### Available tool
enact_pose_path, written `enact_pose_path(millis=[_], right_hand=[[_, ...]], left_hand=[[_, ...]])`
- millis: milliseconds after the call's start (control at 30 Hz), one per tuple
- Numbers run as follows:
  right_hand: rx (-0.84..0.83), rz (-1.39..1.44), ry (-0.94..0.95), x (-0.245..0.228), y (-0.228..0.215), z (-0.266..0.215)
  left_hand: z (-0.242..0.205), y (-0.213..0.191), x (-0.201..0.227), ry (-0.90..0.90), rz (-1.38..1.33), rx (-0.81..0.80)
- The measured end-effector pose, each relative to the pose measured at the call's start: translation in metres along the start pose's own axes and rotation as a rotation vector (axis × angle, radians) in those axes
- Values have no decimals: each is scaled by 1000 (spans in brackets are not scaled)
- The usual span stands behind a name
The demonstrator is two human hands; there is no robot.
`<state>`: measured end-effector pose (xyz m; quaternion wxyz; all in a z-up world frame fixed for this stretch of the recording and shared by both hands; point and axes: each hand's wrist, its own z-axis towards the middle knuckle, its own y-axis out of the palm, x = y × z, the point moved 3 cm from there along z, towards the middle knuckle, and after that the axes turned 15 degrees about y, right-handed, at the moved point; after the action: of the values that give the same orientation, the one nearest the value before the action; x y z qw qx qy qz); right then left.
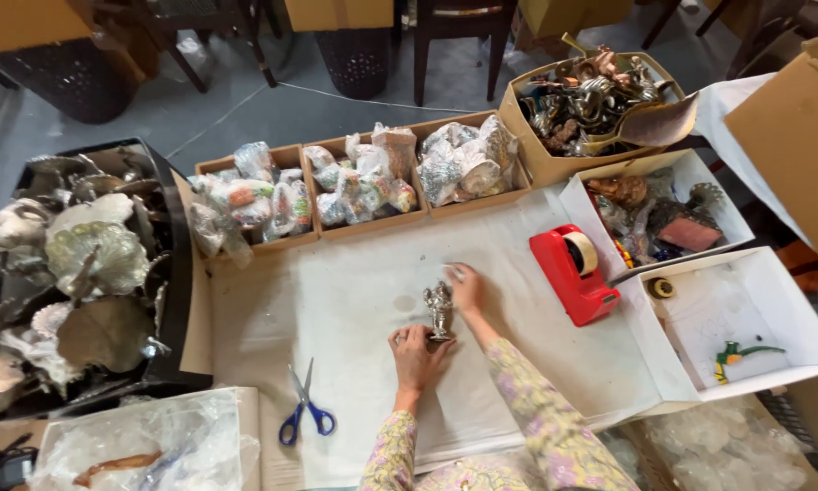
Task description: The person unwraps a small silver figurine from bubble wrap and wipes it with a cloth. They then place the figurine on the table and pick up a piece of bubble wrap from a nearby box.
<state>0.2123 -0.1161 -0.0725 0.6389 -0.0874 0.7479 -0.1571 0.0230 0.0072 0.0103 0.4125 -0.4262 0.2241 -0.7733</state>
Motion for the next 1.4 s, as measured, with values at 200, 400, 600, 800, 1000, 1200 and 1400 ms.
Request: enact_pose_path(millis=[200,400,600,800,1000,1200,1400], right_hand=[[272,-277,-44,3,-105,-76],[302,-446,-258,-17,-130,-101],[326,-447,-239,-15,-127,-101],[289,-463,-196,-9,-125,-99],[277,-452,-241,-16,-128,-98],[269,-428,-253,-19,-130,-99],[253,-433,-212,-18,-131,-100]], left_hand=[[16,-11,5,-17,-33,3],[1,7,-13,-96,-23,73],[52,28,-51,-189,67,68],[85,64,-43,44,143,-406],[88,83,-57,-205,117,-454],[101,73,-76,-402,-80,-730],[102,35,-64,-316,-456,-526]])
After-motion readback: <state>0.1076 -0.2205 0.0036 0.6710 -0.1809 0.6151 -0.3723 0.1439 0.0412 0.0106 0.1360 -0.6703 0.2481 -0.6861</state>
